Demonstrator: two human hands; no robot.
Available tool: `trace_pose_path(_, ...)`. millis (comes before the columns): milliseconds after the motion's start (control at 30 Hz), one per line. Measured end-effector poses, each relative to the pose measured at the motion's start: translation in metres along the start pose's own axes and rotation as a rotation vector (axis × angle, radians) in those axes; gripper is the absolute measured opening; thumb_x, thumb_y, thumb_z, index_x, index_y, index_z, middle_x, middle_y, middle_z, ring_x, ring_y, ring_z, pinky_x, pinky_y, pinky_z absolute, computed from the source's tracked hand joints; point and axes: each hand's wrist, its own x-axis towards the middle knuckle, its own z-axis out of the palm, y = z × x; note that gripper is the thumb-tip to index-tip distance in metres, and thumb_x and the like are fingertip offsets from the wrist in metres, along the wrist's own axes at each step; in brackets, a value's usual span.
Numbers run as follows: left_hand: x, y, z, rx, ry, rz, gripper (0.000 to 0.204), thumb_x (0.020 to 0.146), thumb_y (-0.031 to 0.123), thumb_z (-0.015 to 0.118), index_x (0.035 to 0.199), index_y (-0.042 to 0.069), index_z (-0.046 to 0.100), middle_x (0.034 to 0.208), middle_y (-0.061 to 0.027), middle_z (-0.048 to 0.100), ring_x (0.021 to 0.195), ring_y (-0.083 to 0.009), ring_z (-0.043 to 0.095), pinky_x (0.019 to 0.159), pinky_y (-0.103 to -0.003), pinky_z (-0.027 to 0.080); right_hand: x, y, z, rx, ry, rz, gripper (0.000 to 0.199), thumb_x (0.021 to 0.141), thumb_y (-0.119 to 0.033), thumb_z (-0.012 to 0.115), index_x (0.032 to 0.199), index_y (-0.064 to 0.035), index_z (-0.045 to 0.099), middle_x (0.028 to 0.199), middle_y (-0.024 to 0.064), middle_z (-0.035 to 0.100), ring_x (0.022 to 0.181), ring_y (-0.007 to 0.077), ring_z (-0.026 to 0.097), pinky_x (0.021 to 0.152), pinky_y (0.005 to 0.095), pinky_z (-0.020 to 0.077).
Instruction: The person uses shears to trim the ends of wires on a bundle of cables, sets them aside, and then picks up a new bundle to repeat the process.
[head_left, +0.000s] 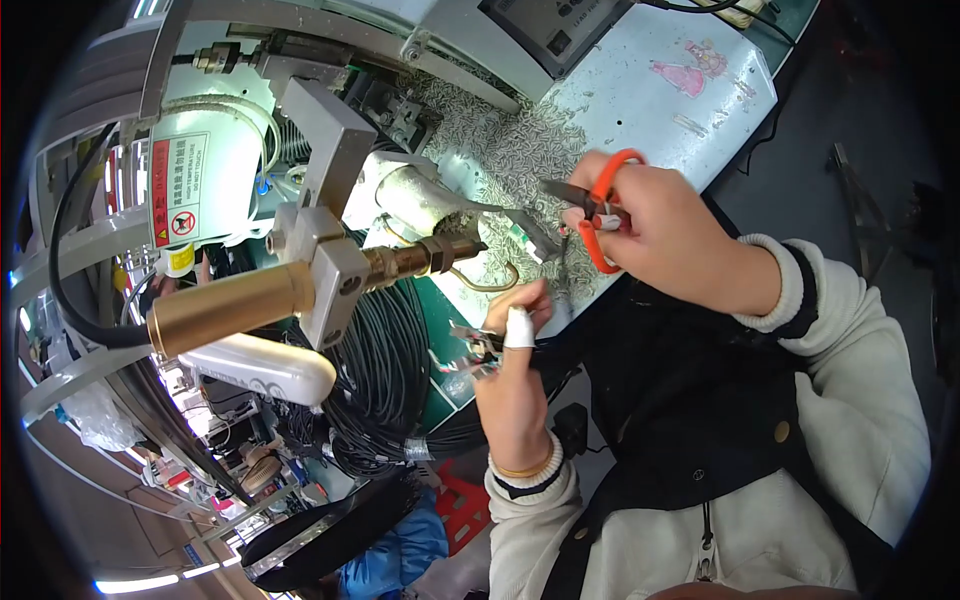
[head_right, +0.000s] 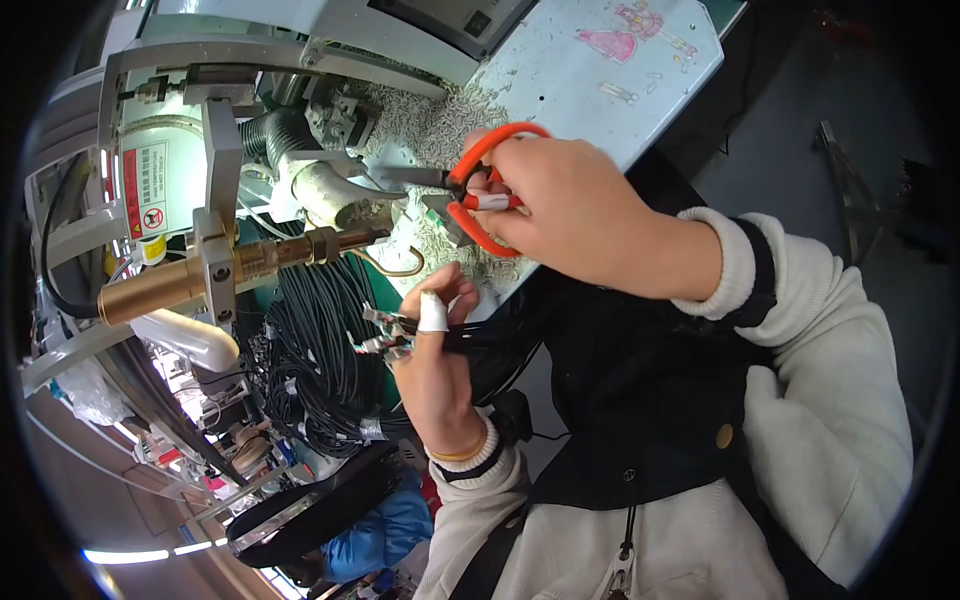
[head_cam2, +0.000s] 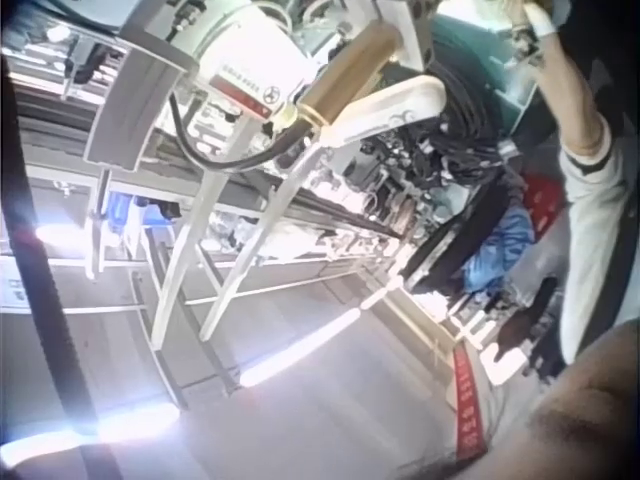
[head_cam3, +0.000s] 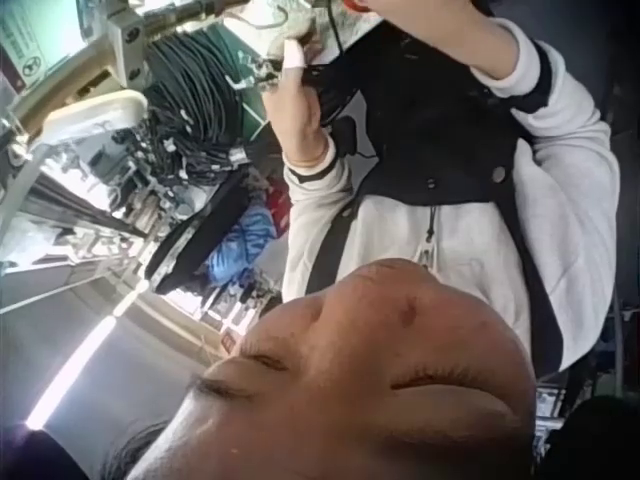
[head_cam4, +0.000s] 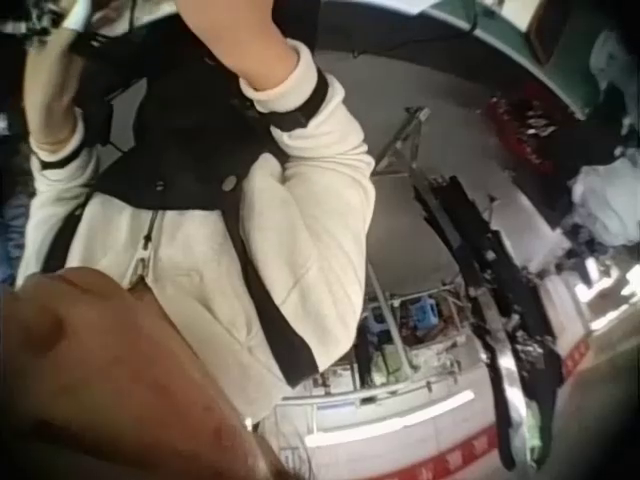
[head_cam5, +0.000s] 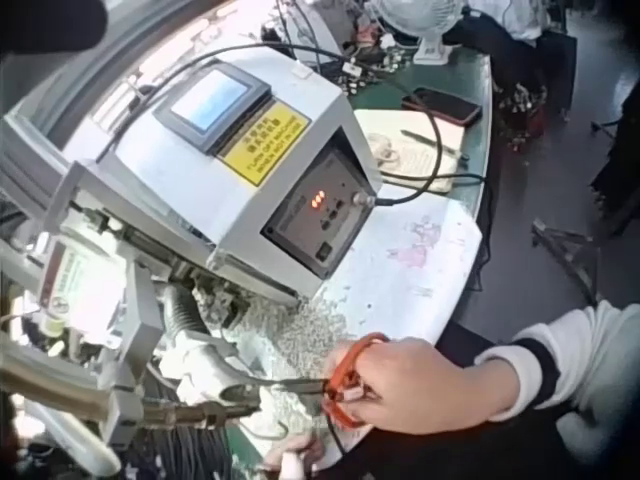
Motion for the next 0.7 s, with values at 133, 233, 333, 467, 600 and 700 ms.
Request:
trace_pose_path(133, -0.019, -0.008, 0.01, 0.267, -0.096, 0.147, 0.023, 0.086, 0.009, 0.049, 0.106, 0.0, 0.053, 0.094, -0.0083, 0.056, 0.084, -0.0143, 0.051, 0.079, -0.028, 0.039, -0.014, -0.027, -0.002, 0.018, -0.174, -0.241, 0.015, 0.076, -0.01, 0.059, 0.089, -0.0045, 0.055, 0.064, 0.0092, 0.054, 0.053, 0.0217, 0.053, 0.048, 0.0279, 0.0406)
trace_pose_path(233, -0.03, -0.017, 0.016, 0.248, -0.066, 0.02, 0.022, 0.086, 0.009, 0.047, 0.105, -0.002, 0.05, 0.087, -0.0098, 0.055, 0.074, -0.0142, 0.052, 0.069, -0.026, 0.042, -0.012, -0.03, 0.0, 0.083, -0.326, -0.093, 0.02, 0.075, -0.011, 0.06, 0.095, -0.0061, 0.056, 0.071, 0.0095, 0.058, 0.059, 0.0237, 0.057, 0.049, 0.0279, 0.0425)
trace_pose_path(333, -0.025, -0.012, 0.006, -0.08, -0.176, -0.023, 0.021, 0.086, 0.007, 0.046, 0.104, -0.002, 0.049, 0.081, -0.0096, 0.055, 0.067, -0.0137, 0.05, 0.061, -0.025, 0.041, -0.017, -0.015, 0.008, 0.068, -0.282, -0.111, 0.024, 0.074, -0.012, 0.061, 0.097, -0.0075, 0.057, 0.078, 0.0093, 0.061, 0.064, 0.0239, 0.059, 0.049, 0.0269, 0.0434)
trace_pose_path(467, -0.027, -0.005, 0.002, -0.213, -0.187, -0.055, 0.021, 0.085, 0.005, 0.045, 0.105, -0.002, 0.046, 0.072, -0.0089, 0.053, 0.056, -0.0123, 0.045, 0.051, -0.023, 0.037, -0.025, -0.005, 0.013, -0.126, 0.012, -0.514, 0.024, 0.073, -0.015, 0.06, 0.096, -0.0109, 0.059, 0.081, 0.0066, 0.062, 0.064, 0.0204, 0.06, 0.047, 0.0253, 0.0432)
trace_pose_path(600, -0.029, -0.004, -0.004, -0.193, -0.168, -0.099, 0.02, 0.083, 0.004, 0.048, 0.102, -0.001, 0.048, 0.068, -0.0062, 0.052, 0.052, -0.0095, 0.042, 0.048, -0.02, 0.034, -0.03, -0.003, 0.011, -0.356, 0.144, -0.945, 0.021, 0.072, -0.016, 0.059, 0.093, -0.0144, 0.06, 0.082, 0.0036, 0.063, 0.062, 0.0154, 0.061, 0.045, 0.0238, 0.0426)
trace_pose_path(700, -0.028, -0.008, -0.006, -0.088, -0.088, -0.08, 0.017, 0.08, 0.003, 0.052, 0.097, -0.001, 0.052, 0.068, -0.0038, 0.051, 0.052, -0.0072, 0.041, 0.048, -0.018, 0.033, -0.032, 0.001, 0.008, -0.403, 0.142, -0.97, 0.016, 0.072, -0.016, 0.063, 0.087, -0.0124, 0.062, 0.09, 0.0051, 0.064, 0.068, 0.013, 0.062, 0.046, 0.0194, 0.0417)
